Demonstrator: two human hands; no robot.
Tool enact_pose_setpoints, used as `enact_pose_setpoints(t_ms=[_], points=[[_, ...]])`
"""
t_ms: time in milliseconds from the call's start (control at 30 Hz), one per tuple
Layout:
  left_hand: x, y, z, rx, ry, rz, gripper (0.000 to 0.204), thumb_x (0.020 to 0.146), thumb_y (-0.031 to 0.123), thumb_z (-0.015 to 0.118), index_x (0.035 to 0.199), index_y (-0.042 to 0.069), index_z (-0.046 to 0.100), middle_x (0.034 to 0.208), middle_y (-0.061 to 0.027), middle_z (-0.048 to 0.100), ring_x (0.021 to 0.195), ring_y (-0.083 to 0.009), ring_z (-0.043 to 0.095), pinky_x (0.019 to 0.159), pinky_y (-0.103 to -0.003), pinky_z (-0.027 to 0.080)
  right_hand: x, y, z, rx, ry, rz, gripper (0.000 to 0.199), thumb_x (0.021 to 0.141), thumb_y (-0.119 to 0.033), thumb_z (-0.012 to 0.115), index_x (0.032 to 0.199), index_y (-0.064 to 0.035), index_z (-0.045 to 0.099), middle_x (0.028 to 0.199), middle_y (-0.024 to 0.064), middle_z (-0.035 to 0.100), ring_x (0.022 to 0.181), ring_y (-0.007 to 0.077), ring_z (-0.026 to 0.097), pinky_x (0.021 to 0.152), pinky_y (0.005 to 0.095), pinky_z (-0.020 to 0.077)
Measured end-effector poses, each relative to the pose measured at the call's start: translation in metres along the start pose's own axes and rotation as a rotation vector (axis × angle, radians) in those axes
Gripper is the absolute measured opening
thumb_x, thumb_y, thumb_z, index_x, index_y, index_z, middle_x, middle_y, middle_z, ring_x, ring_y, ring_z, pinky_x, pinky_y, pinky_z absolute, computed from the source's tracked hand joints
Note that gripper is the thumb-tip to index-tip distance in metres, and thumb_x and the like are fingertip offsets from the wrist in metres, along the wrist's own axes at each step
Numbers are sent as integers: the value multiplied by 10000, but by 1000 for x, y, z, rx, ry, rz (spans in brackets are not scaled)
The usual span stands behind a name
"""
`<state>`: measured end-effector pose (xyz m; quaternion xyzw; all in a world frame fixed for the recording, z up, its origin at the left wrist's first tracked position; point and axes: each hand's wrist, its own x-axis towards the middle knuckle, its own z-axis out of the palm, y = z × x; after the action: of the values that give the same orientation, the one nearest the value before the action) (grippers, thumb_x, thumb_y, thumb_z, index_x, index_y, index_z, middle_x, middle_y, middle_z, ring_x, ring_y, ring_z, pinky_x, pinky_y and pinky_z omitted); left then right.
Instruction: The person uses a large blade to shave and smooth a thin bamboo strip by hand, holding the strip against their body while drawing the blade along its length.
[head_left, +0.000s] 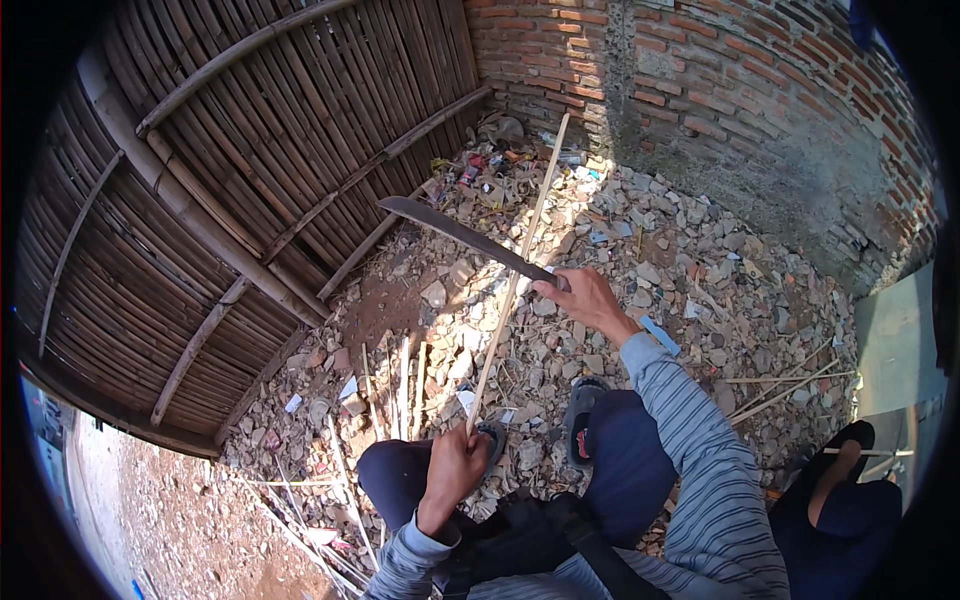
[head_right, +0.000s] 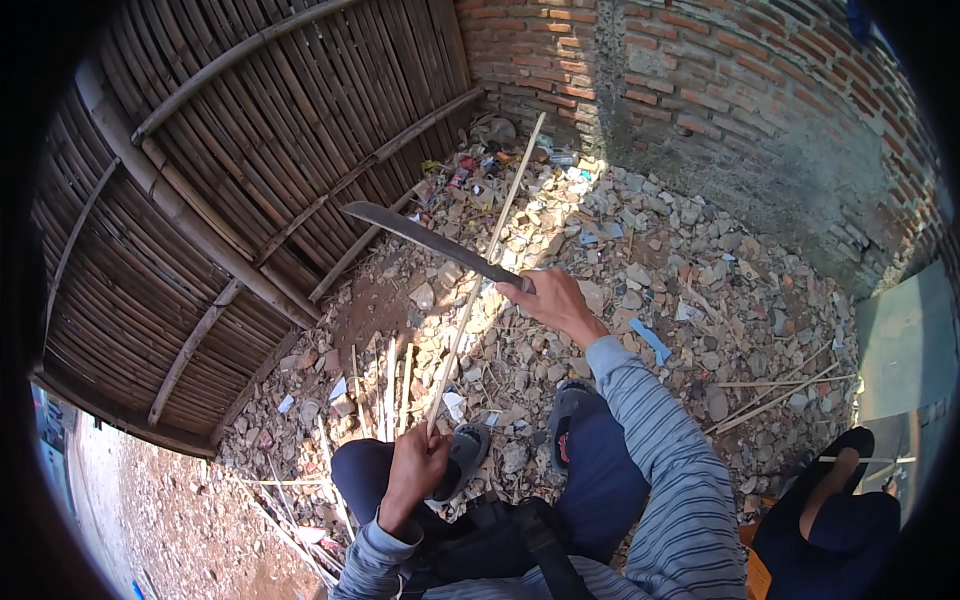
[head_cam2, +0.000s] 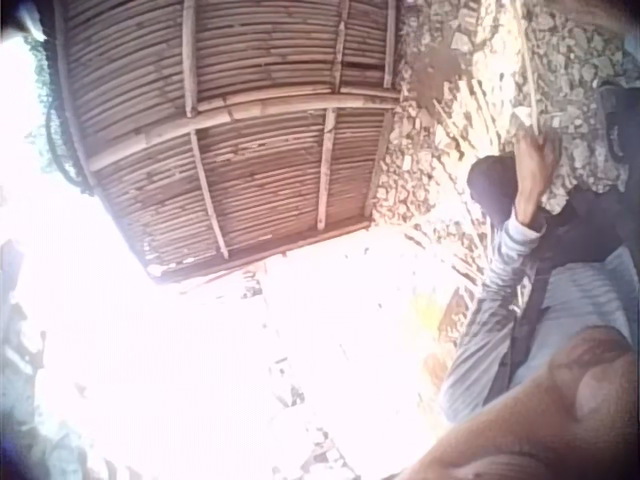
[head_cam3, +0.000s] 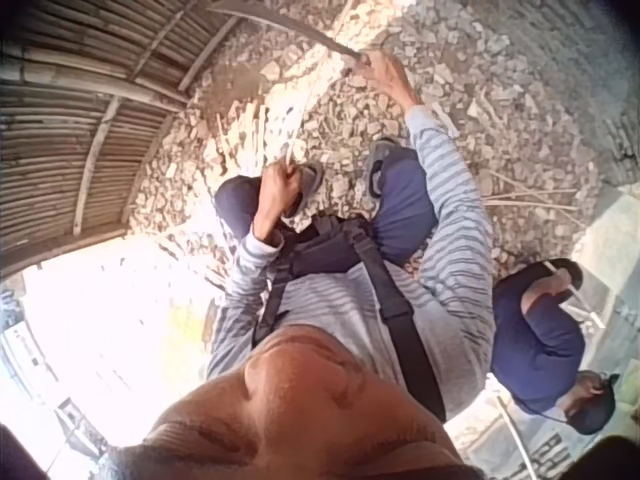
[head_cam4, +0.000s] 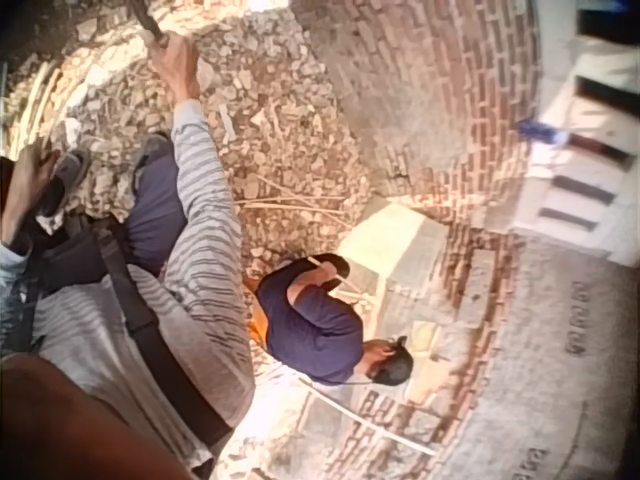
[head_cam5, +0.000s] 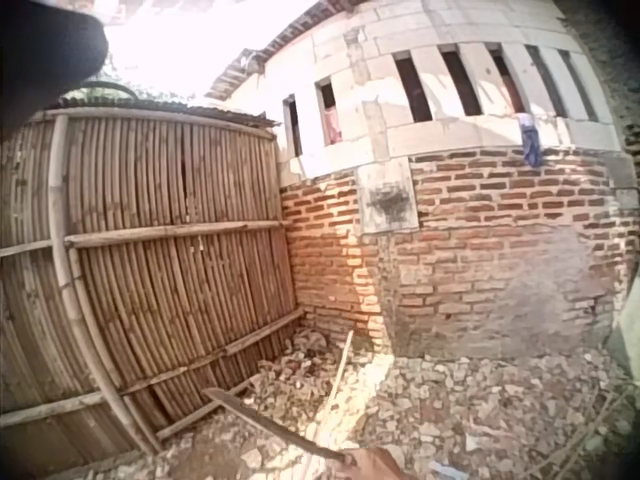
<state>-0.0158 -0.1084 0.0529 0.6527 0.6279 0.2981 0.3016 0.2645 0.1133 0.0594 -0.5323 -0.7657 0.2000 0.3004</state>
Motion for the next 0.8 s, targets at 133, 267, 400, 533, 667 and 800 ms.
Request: enact_pose_setpoints(t_ms=[133, 267, 400, 533, 667, 800], points=[[3, -7, 4, 17, 2, 11, 331, 901, 133, 710, 715, -9, 476, 604, -257, 516, 574, -480, 550, 552, -503, 435, -3, 5, 12, 31, 13, -19, 704, 934, -732, 626, 809, -53, 763, 506, 45, 535, 463, 230, 573, 487, 415, 451], [5, -8, 4, -1, -5, 15, 318, 897, 126, 707, 725, -9, 476, 606, -257, 513, 576, -483, 546, 552, -503, 435, -23, -34, 4, 3, -119, -128, 663, 930, -682, 677, 919, -25, 764, 560, 73, 566, 500, 223, 572, 509, 413, 431], [-5, -5, -1, -3, -1, 28, 294, 895, 115, 694, 728, -8, 485, 606, -258, 517, 578, -482, 552, 558, -499, 444, -3, 1, 5, -25, 18, -55, 606, 952, -618, 697, 888, -18, 756, 565, 69, 579, 497, 210, 560, 518, 415, 437], [-16, -17, 1, 4, -24, -5, 335, 894, 115, 712, 724, 14, 442, 596, -210, 476, 566, -366, 474, 560, -464, 426, -2, 16, 11, -51, -51, 53, 707, 938, -711, 643, 774, -28, 725, 526, 85, 587, 488, 250, 613, 508, 436, 489], [-12, -10, 1, -22, -40, -46, 389, 901, 118, 742, 727, 32, 405, 582, -161, 427, 560, -274, 381, 564, -439, 407, -13, 0, 23, 32, -48, -74, 720, 921, -752, 630, 803, -50, 737, 521, 94, 587, 475, 262, 611, 526, 444, 512], [-11, -13, -1, 53, -34, 13, 308, 908, 135, 714, 741, -3, 496, 610, -240, 548, 578, -464, 565, 567, -485, 465, -16, -3, 21, -29, -57, -235, 731, 898, -813, 599, 837, -101, 752, 509, 84, 560, 473, 275, 607, 519, 450, 501]])
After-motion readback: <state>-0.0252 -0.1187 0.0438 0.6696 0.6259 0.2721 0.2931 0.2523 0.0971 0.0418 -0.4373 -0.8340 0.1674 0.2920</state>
